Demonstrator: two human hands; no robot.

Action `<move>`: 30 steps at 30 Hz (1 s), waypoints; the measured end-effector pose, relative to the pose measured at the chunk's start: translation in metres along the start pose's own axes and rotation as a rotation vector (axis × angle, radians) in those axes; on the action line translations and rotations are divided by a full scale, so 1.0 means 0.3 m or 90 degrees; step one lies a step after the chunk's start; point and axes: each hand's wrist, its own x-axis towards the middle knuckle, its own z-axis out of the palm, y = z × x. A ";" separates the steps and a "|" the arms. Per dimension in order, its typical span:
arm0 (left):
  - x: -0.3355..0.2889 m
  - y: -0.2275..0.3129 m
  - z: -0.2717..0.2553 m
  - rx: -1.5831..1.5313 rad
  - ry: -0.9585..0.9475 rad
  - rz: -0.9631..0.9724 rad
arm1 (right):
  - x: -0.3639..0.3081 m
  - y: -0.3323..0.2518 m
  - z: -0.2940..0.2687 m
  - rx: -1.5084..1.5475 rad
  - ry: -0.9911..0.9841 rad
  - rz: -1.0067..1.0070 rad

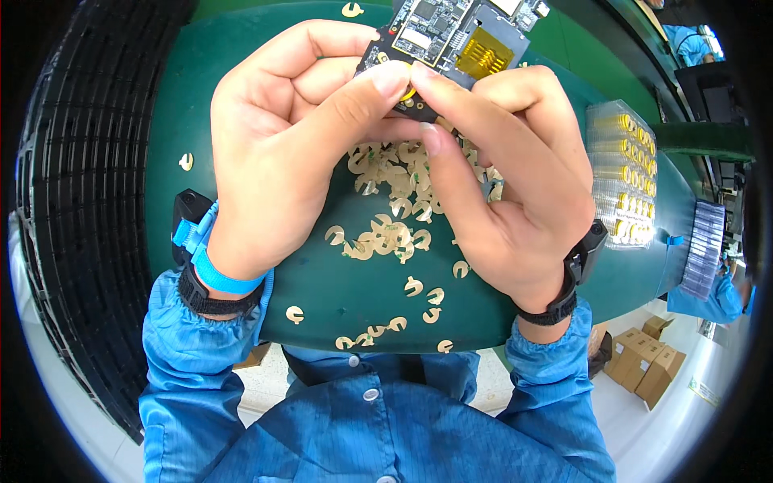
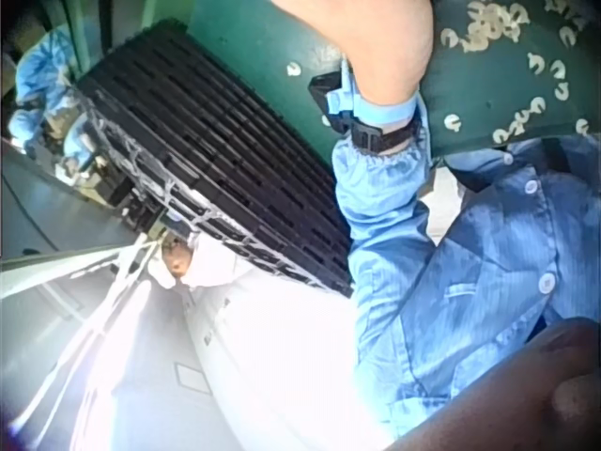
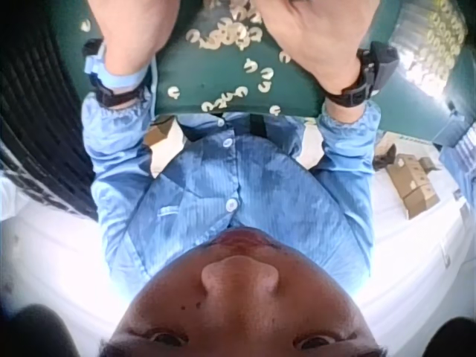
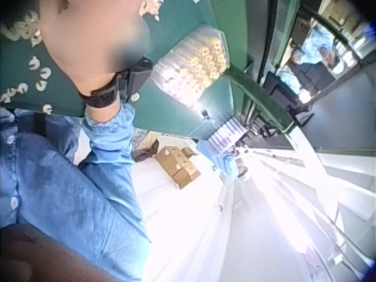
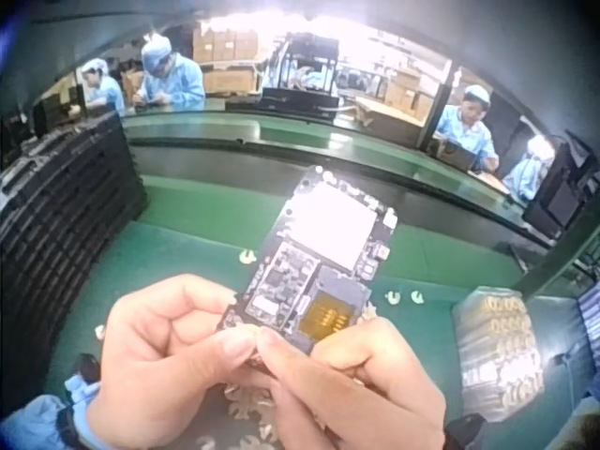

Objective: The recorder is applying small yellow labels to specific components on a circuit board at a factory assembly line.

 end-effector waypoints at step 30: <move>0.035 0.039 -0.036 0.048 0.112 -0.023 | 0.276 0.192 -0.082 0.168 -0.018 0.521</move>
